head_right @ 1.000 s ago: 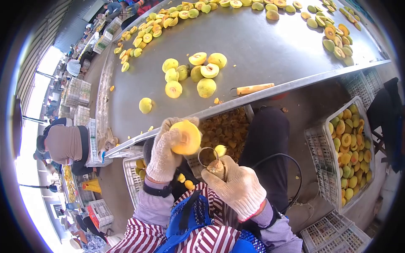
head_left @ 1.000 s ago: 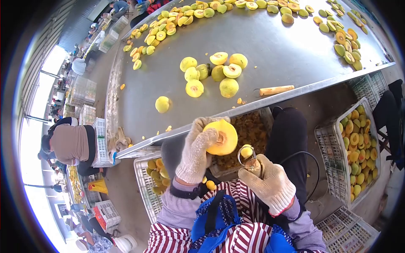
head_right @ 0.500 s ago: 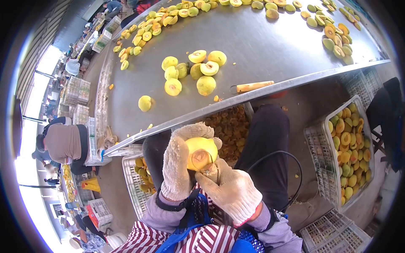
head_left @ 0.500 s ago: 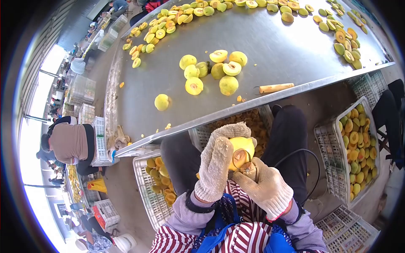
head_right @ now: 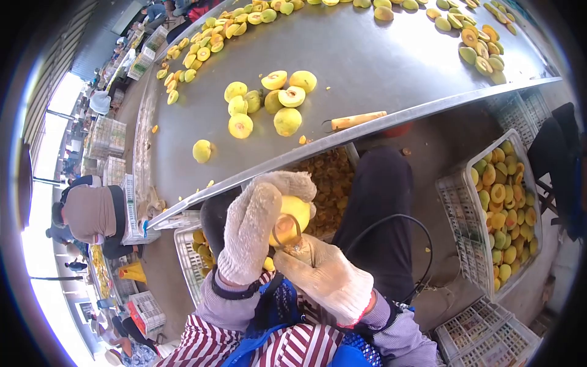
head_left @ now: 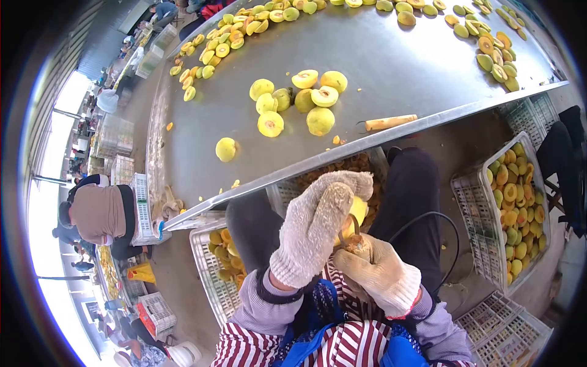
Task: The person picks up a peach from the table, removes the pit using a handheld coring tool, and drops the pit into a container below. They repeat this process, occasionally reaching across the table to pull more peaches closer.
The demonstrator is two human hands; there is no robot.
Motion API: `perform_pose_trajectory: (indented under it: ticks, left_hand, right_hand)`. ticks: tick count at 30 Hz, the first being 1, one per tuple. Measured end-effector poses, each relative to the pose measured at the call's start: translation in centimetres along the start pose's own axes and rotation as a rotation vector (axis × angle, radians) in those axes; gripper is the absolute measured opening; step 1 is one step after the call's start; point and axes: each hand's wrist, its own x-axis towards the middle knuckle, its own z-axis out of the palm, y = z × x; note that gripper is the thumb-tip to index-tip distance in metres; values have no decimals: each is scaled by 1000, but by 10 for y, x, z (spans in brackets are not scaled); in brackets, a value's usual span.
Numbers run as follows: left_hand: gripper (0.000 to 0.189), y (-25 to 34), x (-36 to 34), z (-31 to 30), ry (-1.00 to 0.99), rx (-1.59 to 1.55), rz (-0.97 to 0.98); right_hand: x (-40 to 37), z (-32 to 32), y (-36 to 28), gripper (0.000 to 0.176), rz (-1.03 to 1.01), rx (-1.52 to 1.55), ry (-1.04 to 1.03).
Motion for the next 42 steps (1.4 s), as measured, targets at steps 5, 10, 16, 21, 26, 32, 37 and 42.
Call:
perform_pose_trajectory:
  ticks: [5,10,16,21,26,32,37,42]
  left_hand:
    - [52,-13,-3,1,-7,-273,16]
    - [52,-19,-13,13,74,-251,108]
    - [39,0,-11,10,108,30,80]
    - [52,7,-4,8,38,432,254]
    - [40,22,4,13,1,545,157]
    - [23,15,6,13,-1,834,564]
    - [39,5,9,6,-301,3,159]
    - [48,14,4,2,-385,-20,-21]
  right_hand:
    - [5,4,10,33,-214,-184,176]
    - [8,4,21,34,-263,-249,222]
    - [2,1,10,30,-121,-77,48]
    - [-6,-7,-2,25,67,165,-160]
    - [-5,-11,1,30,38,241,-175]
    - [-6,-25,11,32,103,395,-351]
    - [-3,-28,25,30,56,586,-570]
    - [-1,-24,38,26,17,831,-692]
